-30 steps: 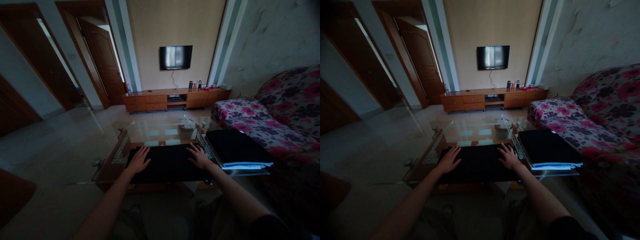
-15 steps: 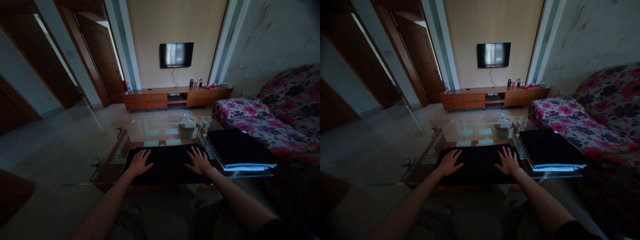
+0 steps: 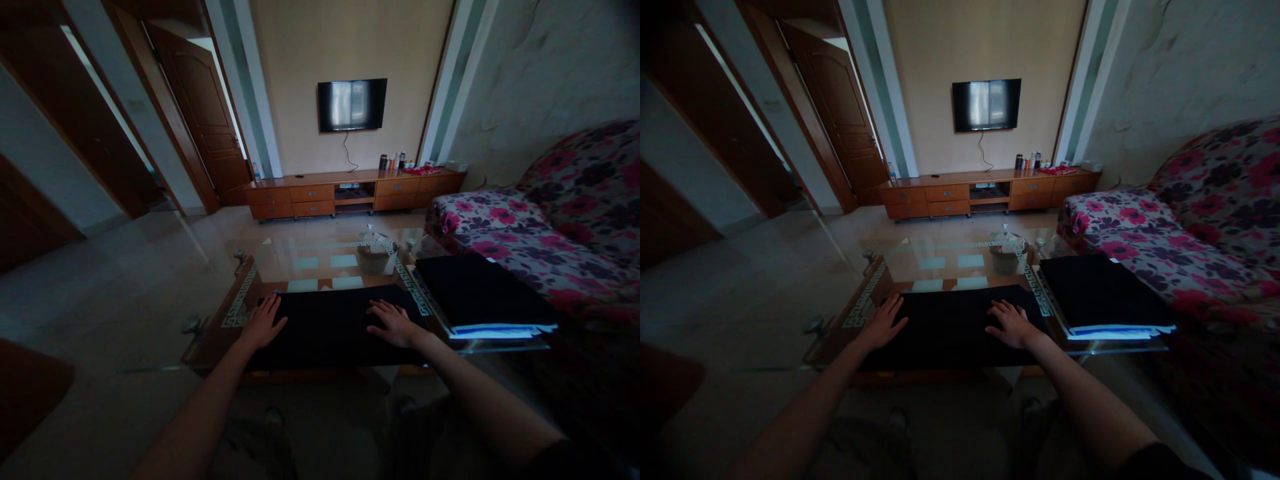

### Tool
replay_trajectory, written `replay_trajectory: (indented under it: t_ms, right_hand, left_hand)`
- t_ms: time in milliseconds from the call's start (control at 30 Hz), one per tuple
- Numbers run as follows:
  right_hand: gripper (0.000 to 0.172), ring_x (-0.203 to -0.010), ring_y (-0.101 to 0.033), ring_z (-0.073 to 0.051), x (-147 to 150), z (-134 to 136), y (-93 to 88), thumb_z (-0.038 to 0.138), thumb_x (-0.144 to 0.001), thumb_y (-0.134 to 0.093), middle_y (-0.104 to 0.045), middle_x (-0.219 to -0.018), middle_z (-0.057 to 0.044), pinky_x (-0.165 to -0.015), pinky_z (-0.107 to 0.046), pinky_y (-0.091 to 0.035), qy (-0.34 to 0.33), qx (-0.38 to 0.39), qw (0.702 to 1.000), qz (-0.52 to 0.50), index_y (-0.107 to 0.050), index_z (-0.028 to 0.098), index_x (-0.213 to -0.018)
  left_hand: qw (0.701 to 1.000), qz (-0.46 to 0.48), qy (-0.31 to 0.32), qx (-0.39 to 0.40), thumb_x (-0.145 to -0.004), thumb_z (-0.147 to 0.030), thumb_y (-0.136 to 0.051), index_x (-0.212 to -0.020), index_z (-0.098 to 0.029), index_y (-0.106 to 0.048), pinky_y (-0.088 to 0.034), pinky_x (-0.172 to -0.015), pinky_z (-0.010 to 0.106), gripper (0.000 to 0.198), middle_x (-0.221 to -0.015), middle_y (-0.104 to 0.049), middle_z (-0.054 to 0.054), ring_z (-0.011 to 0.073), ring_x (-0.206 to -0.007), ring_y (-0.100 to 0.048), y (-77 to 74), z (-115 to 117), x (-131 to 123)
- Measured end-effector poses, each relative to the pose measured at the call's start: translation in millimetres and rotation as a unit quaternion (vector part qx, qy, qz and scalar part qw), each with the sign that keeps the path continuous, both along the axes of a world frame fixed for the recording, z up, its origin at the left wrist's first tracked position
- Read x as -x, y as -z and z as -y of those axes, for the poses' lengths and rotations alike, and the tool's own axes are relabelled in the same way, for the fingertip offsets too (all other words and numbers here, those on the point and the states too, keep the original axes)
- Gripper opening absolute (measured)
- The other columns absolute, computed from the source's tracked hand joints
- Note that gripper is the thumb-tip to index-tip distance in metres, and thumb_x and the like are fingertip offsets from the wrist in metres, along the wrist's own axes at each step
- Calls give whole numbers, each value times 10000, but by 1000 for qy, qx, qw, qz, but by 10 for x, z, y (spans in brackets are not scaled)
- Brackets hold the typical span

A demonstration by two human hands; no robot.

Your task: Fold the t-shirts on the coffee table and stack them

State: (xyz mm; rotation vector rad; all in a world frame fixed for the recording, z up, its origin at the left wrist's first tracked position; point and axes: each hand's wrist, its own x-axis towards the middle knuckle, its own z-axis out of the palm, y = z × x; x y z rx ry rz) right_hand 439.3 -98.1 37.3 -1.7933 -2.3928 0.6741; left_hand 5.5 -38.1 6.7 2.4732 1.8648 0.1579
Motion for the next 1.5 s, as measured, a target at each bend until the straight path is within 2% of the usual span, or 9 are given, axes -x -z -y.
replay_trajectory:
  t_ms: [167,300,433,533,633,800,1100,1367,1500]
  right_hand:
    - [540,-1522,-171,-332,10,21,47,523,-893,-563,-278,-1647,-64,-1170,-608,-153,2,-12,1000,6,-527,303,-1385]
    - [480,-1459,-296,-339,-26,-82,105,523,-905,-553,-379,-1588,-80,-1114,-609,-268,12,-42,999,2,-574,295,-1327]
    - [421,-1325,-434,-316,-169,-344,159,466,-983,-422,-475,-1495,-109,-1010,-536,-413,145,-139,980,7,-586,271,-1318]
    - [458,-1376,-357,-335,-311,-530,250,393,-1011,-338,-390,-1572,-73,-1009,-562,-414,234,-177,956,25,-505,300,-1427]
    - [515,-1448,-244,-330,-402,-638,393,338,-1021,-280,-320,-1621,-30,-1042,-592,-378,210,-161,963,48,-389,346,-1524]
    - [542,-1351,-373,-314,-396,-693,539,344,-1021,-298,-466,-1472,-107,-1030,-531,-387,199,-156,964,86,-329,324,-1562]
    - [452,-1186,-466,-313,-420,-761,448,465,-1043,-229,-526,-1335,-122,-918,-515,-440,256,-147,955,30,-591,255,-1211]
    - [424,-1266,-432,-327,-421,-740,419,371,-992,-383,-474,-1413,-152,-950,-513,-423,260,-131,956,34,-501,258,-1384]
    - [494,-1304,-412,-350,-337,-707,331,379,-940,-456,-445,-1444,-183,-1010,-549,-373,235,-126,960,83,-510,233,-1409]
  left_hand:
    - [999,38,-7,-22,-957,-579,-393,-1535,-163,-377,-324,-1163,407,712,-1522,-456,144,286,-1379,-451,75,-122,99]
    - [990,91,-103,-33,-988,-479,-365,-1515,-164,-402,-399,-1090,402,615,-1324,-551,149,266,-1245,-549,95,-281,54]
    - [976,120,-179,-34,-988,-452,-381,-1482,-230,-469,-411,-1070,463,548,-1347,-513,142,291,-1258,-526,146,-418,59]
    - [978,132,-152,-52,-991,-443,-383,-1442,-307,-516,-402,-1072,506,490,-1426,-491,104,311,-1289,-488,194,-478,61]
    - [984,146,-84,-63,-1003,-360,-360,-1344,-262,-585,-377,-1112,451,420,-1398,-557,83,265,-1288,-497,216,-513,35]
    - [981,170,-72,-65,-1009,-349,-353,-1243,-214,-582,-415,-1065,452,354,-1276,-642,98,257,-1211,-563,192,-548,2]
    - [973,182,-126,-64,-978,-348,-428,-1159,-225,-645,-436,-1027,437,308,-1197,-641,101,257,-1158,-572,185,-695,76]
    - [981,143,-114,-58,-897,-214,-490,-1318,-326,-590,-427,-1022,485,447,-1266,-619,65,286,-1181,-545,68,-563,11]
    - [992,71,-51,-94,-806,-95,-492,-1356,-317,-593,-302,-1147,534,602,-1455,-522,66,316,-1371,-420,-61,-480,-188]
